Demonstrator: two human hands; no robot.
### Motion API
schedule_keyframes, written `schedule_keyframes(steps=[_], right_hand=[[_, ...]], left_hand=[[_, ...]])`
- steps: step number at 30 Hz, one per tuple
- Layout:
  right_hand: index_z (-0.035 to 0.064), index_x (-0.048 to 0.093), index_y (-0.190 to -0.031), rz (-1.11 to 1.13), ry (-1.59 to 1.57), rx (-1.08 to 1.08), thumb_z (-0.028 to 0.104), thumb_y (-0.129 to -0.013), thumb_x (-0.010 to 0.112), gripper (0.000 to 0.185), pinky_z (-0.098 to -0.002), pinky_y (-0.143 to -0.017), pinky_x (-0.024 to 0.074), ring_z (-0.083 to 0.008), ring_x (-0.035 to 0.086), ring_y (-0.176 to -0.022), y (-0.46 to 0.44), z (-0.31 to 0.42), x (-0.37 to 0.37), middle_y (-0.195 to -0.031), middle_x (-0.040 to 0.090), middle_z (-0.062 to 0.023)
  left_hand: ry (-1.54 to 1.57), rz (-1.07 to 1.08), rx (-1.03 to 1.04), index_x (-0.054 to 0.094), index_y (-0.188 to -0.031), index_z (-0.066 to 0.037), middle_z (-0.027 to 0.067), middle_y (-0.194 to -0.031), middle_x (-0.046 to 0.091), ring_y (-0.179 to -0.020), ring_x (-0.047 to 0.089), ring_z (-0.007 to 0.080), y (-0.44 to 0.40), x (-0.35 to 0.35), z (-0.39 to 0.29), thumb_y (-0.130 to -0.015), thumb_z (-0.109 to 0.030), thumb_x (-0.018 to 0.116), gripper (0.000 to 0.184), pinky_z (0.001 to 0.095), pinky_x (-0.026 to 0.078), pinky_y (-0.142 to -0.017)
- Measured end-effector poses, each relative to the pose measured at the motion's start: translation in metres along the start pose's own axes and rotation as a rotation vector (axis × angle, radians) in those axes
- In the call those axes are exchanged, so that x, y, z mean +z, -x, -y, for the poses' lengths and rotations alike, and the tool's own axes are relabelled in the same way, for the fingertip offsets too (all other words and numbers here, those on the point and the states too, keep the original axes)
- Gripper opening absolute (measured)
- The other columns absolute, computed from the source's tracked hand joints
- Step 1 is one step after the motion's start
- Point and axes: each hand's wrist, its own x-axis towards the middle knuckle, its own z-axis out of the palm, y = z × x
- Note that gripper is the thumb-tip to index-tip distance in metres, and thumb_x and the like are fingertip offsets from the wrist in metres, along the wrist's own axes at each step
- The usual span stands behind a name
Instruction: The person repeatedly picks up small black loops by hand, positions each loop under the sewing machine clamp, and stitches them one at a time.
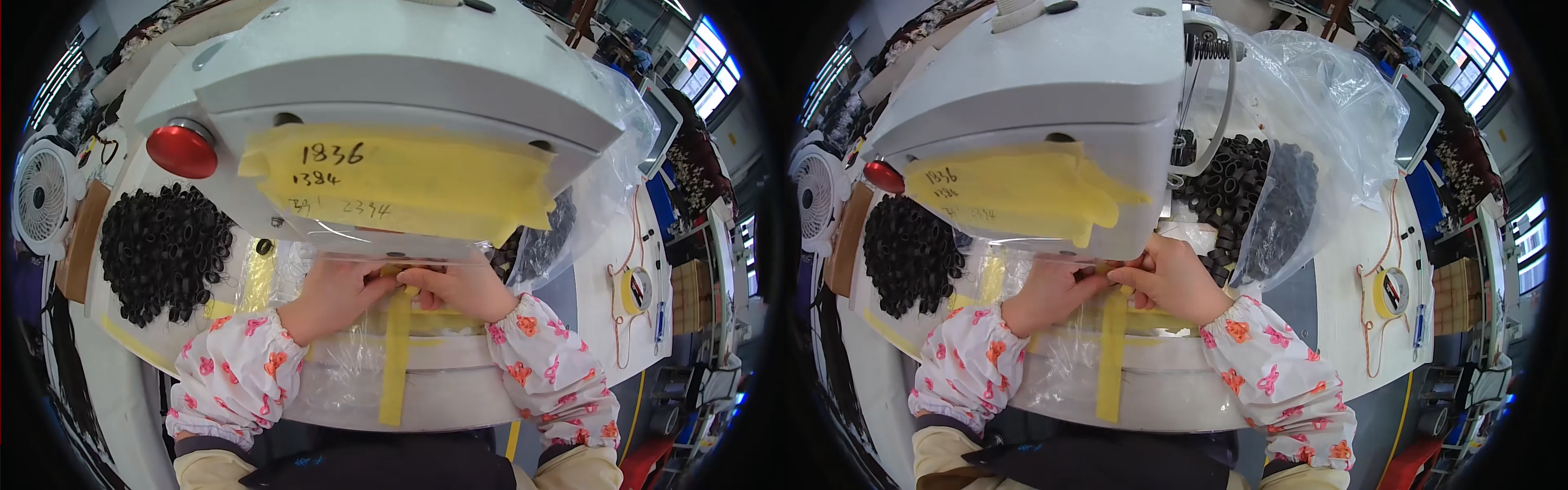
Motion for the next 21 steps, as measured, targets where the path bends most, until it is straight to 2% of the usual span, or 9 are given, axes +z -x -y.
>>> schedule_keyframes(steps=[1,3,4,6,7,9,15,17,21], right_hand=[[-0.0023,0.057,-0.094,0.002,-0.002,0.001,0.007,-0.083,0.064,0.015,-0.0226,-0.046,0.0476,-0.0106,0.060,-0.052,0.000,-0.005,0.002,-0.067,0.061,-0.0061],[-0.0004,0.058,-0.094,-0.244,0.187,-0.308,0.007,-0.080,0.066,0.017,-0.0278,-0.050,0.0477,-0.0174,0.062,-0.058,-0.001,-0.021,0.008,-0.070,0.062,-0.0073],[-0.0004,0.058,-0.094,-0.244,0.184,-0.312,0.007,-0.080,0.066,0.017,-0.0278,-0.050,0.0477,-0.0174,0.062,-0.058,0.005,-0.021,0.008,-0.070,0.062,-0.0073],[0.0016,0.058,-0.093,-0.411,0.836,-0.591,0.008,-0.074,0.068,0.023,-0.0323,-0.059,0.0480,-0.0233,0.062,-0.072,0.020,-0.021,0.008,-0.084,0.062,-0.0094],[0.0016,0.058,-0.093,-0.402,0.835,-0.592,0.008,-0.074,0.068,0.023,-0.0323,-0.059,0.0480,-0.0233,0.062,-0.072,0.024,-0.022,0.012,-0.084,0.062,-0.0094],[0.0017,0.059,-0.094,-0.382,0.906,-0.805,0.009,-0.070,0.067,0.027,-0.0345,-0.069,0.0465,-0.0250,0.057,-0.086,0.028,-0.025,0.020,-0.099,0.060,-0.0108],[-0.0029,0.058,-0.102,-0.399,1.107,-0.762,0.010,-0.072,0.063,0.034,-0.0352,-0.077,0.0423,-0.0242,0.053,-0.096,0.031,-0.030,0.029,-0.104,0.058,-0.0130],[-0.0034,0.058,-0.103,-0.400,1.121,-0.759,0.010,-0.072,0.062,0.034,-0.0350,-0.077,0.0417,-0.0239,0.053,-0.095,0.031,-0.031,0.030,-0.105,0.058,-0.0132],[-0.0042,0.058,-0.104,-0.381,1.213,-0.702,0.009,-0.073,0.057,0.034,-0.0353,-0.078,0.0399,-0.0236,0.052,-0.095,0.033,-0.029,0.032,-0.105,0.058,-0.0139]], left_hand=[[0.011,0.016,-0.045,0.065,-0.103,-0.013,0.0088,-0.083,0.064,-0.072,0.060,0.0279,-0.001,-0.002,0.000,-0.079,-0.022,0.064,0.026,0.0365,0.048,-0.064],[0.016,0.031,-0.090,0.066,-0.102,-0.012,0.0088,-0.084,0.065,-0.073,0.061,0.0282,-0.001,-0.002,0.001,-0.079,-0.023,0.063,0.025,0.0366,0.048,-0.065],[-0.031,-0.023,-0.044,0.065,-0.101,-0.010,0.0093,-0.084,0.065,-0.073,0.061,0.0274,-0.001,0.000,0.005,-0.080,-0.021,0.063,0.024,0.0350,0.047,-0.066],[-0.077,-0.078,-0.007,0.065,-0.100,-0.008,0.0098,-0.085,0.065,-0.073,0.061,0.0265,0.001,0.001,0.008,-0.081,-0.019,0.063,0.022,0.0335,0.047,-0.068],[-0.086,-0.067,-0.022,0.065,-0.100,-0.009,0.0099,-0.086,0.065,-0.075,0.061,0.0278,0.000,0.003,0.008,-0.081,-0.021,0.062,0.023,0.0354,0.047,-0.067],[-0.096,-0.054,-0.039,0.065,-0.100,-0.009,0.0100,-0.087,0.065,-0.076,0.061,0.0292,-0.001,0.004,0.005,-0.080,-0.024,0.062,0.025,0.0373,0.048,-0.066],[-0.176,-0.009,-0.092,0.065,-0.099,-0.010,0.0081,-0.087,0.065,-0.080,0.061,0.0283,-0.005,0.005,0.002,-0.081,-0.022,0.059,0.023,0.0381,0.048,-0.067],[-0.315,-0.128,0.071,0.065,-0.101,-0.013,0.0063,-0.089,0.065,-0.082,0.061,0.0264,-0.005,0.014,0.011,-0.081,-0.021,0.057,0.023,0.0373,0.048,-0.069],[-0.638,-0.079,0.183,0.065,-0.101,-0.016,0.0032,-0.092,0.064,-0.087,0.062,0.0243,-0.002,0.018,0.017,-0.082,-0.021,0.055,0.022,0.0365,0.049,-0.072]])
